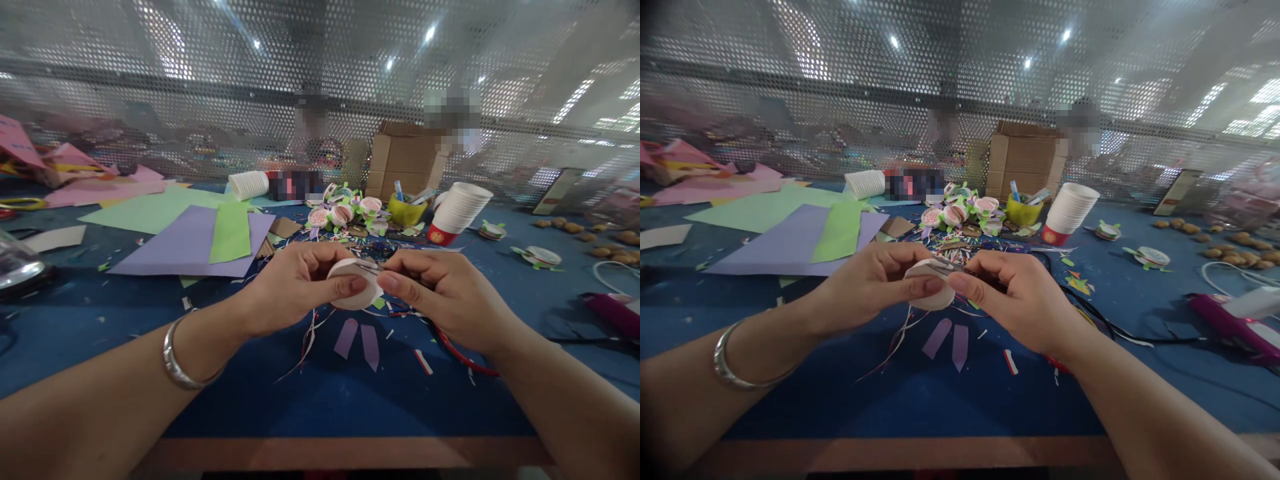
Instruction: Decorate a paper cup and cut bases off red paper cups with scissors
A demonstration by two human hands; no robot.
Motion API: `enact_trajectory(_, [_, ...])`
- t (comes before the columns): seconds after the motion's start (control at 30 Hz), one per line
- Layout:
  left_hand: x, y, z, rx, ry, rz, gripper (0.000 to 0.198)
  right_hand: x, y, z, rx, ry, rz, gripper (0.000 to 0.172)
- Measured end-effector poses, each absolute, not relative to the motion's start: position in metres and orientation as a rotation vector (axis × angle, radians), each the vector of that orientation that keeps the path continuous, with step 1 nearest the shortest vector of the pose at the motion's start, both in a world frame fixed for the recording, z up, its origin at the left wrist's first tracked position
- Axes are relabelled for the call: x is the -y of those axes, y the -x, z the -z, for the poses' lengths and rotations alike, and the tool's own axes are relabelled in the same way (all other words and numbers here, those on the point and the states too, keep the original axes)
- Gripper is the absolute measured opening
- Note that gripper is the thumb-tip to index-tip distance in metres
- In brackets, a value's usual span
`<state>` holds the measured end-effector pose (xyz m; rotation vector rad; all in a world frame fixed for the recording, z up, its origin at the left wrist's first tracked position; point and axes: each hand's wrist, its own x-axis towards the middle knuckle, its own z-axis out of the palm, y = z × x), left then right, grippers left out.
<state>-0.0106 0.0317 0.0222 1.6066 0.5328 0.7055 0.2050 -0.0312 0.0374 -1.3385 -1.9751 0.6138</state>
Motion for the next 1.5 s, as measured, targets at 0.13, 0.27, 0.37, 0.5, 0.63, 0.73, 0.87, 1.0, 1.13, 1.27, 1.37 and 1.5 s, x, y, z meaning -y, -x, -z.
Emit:
enact_trajectory(0.13, [-0.032,0.009,-0.017,-0.513,-1.658,-0.767,0.018,0.031,-0.204,-0.037,1.983,1.339,-0.607,0.042])
enact_trajectory(0.27, [-0.031,0.010,-0.015,-0.520,-1.720,-0.791,0.016,0.033,-0.204,-0.038,1.992,1.344,-0.595,0.042])
enact_trajectory(0.37, [-0.029,0.012,-0.015,-0.522,-1.750,-0.814,0.014,0.035,-0.204,-0.039,1.995,1.336,-0.591,0.042])
enact_trajectory(0.5, [-0.029,0.012,-0.015,-0.528,-1.752,-0.807,0.013,0.037,-0.204,-0.040,1.995,1.331,-0.590,0.042])
enact_trajectory(0.63, [-0.030,0.010,-0.015,-0.518,-1.756,-0.813,0.013,0.039,-0.204,-0.041,1.986,1.311,-0.603,0.042])
enact_trajectory(0.73, [-0.030,0.010,-0.015,-0.564,-1.829,-0.855,0.010,0.041,-0.204,-0.041,1.985,1.310,-0.577,0.041])
enact_trajectory(0.87, [-0.027,0.012,-0.017,-0.632,-1.907,-0.883,0.006,0.041,-0.204,-0.041,2.001,1.346,-0.543,0.040])
enact_trajectory(1.0, [-0.027,0.014,-0.021,-0.615,-1.846,-0.794,0.007,0.039,-0.203,-0.040,2.023,1.374,-0.534,0.042])
enact_trajectory(1.13, [-0.031,0.015,-0.022,-0.615,-1.822,-0.727,0.009,0.036,-0.202,-0.038,2.041,1.375,-0.529,0.042])
enact_trajectory(1.27, [-0.031,0.014,-0.022,-0.619,-1.840,-0.709,0.009,0.035,-0.203,-0.036,2.056,1.372,-0.537,0.042])
enact_trajectory(1.37, [-0.030,0.013,-0.024,-0.608,-1.828,-0.714,0.010,0.035,-0.203,-0.036,2.053,1.371,-0.559,0.044])
enact_trajectory(1.5, [-0.028,0.011,-0.023,-0.558,-1.777,-0.695,0.014,0.038,-0.202,-0.038,2.048,1.355,-0.591,0.046])
